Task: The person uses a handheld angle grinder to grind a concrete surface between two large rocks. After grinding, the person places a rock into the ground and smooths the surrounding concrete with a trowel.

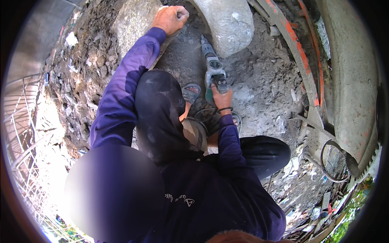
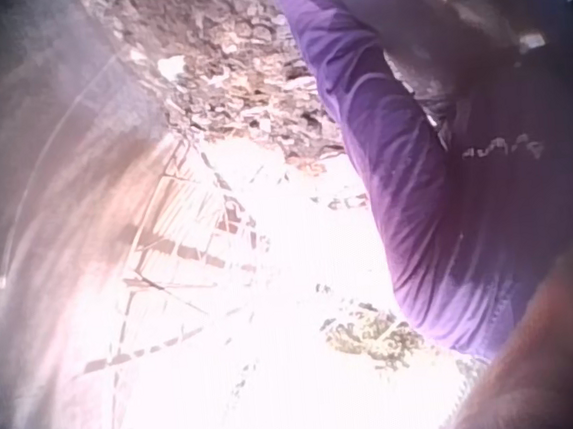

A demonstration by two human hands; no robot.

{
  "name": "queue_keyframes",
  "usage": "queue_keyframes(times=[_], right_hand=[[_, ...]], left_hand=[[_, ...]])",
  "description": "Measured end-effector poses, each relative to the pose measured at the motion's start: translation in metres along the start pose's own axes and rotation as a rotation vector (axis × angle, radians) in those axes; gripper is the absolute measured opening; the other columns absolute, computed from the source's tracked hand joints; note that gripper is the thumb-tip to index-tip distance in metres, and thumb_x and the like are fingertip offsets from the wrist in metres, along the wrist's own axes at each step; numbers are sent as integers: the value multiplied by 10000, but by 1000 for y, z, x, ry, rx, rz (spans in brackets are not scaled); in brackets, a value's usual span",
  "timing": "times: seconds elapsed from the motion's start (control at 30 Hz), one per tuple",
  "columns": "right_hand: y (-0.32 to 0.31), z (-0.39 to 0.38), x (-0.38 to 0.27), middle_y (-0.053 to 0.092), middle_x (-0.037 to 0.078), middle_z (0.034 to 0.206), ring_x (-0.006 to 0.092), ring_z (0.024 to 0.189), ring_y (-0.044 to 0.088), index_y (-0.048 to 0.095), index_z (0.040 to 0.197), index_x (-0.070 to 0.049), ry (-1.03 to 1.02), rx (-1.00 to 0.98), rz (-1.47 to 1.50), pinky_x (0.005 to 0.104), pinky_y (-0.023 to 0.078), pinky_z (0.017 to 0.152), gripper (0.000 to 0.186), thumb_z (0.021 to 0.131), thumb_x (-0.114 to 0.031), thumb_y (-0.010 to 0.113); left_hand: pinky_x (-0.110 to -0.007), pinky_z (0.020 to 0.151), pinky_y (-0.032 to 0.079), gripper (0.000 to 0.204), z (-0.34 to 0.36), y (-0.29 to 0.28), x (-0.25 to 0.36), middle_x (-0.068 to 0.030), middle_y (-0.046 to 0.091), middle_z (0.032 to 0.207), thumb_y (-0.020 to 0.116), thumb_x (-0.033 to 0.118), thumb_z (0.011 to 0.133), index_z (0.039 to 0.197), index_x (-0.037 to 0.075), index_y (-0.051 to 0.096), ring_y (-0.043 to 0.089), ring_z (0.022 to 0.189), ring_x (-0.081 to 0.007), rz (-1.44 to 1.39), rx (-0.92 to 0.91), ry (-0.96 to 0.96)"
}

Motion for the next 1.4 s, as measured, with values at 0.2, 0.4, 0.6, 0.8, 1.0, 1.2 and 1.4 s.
queue_keyframes(times=[0.2,0.4,0.6,0.8,1.0,1.2,1.4], right_hand=[[0,-3,-6,749,134,727,205,686,750,742,837,34,-19,-5,-29,378,536,632,251,853,-210,796],[0,0,-1,745,122,710,201,682,752,744,834,31,3,-12,-29,371,532,622,248,856,-211,794],[8,1,-7,746,134,707,214,679,755,746,823,34,-5,-9,-82,375,535,622,260,857,-219,791],[21,0,-34,755,181,764,280,727,769,746,872,40,26,-34,-100,400,556,661,278,848,-234,790],[69,-3,-97,745,270,898,446,908,734,711,1004,43,40,-152,-272,490,578,788,352,833,-258,773],[129,-1,-128,738,282,983,465,974,713,671,1066,33,40,-232,-385,506,582,838,423,811,-287,780],[115,-6,-96,742,269,1035,453,1018,712,663,1138,28,65,-239,-344,495,582,868,486,780,-265,811]], left_hand=[[-404,855,577,173,-2,-5,6,-55,782,920,734,291,919,1024,167,793,745,890,-247,-4,-24,-26],[-405,858,572,179,-2,-8,9,-51,783,919,728,291,918,1029,165,788,744,898,-260,-4,-34,-20],[-408,860,571,196,0,-11,13,-54,784,932,718,301,923,1049,166,786,742,905,-266,-4,-57,-5],[-408,862,572,209,-2,-11,12,-56,785,940,716,303,925,1060,161,787,742,909,-264,-6,-40,3],[-404,862,576,216,-3,-11,12,-55,786,943,710,300,929,1073,158,784,744,911,-262,-51,-57,-57],[-405,864,579,215,-4,-3,11,-50,788,945,701,306,917,1069,180,785,746,911,-263,-90,-37,-87],[-428,938,551,202,0,0,2,-51,784,933,668,318,920,1044,216,790,731,916,-296,-96,-6,-93]])
Point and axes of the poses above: each hand's wrist, its own z-axis towards the middle knuckle, its own y-axis out of the palm, x = y × z, the point moved 3 cm from there along z, towards the middle knuckle
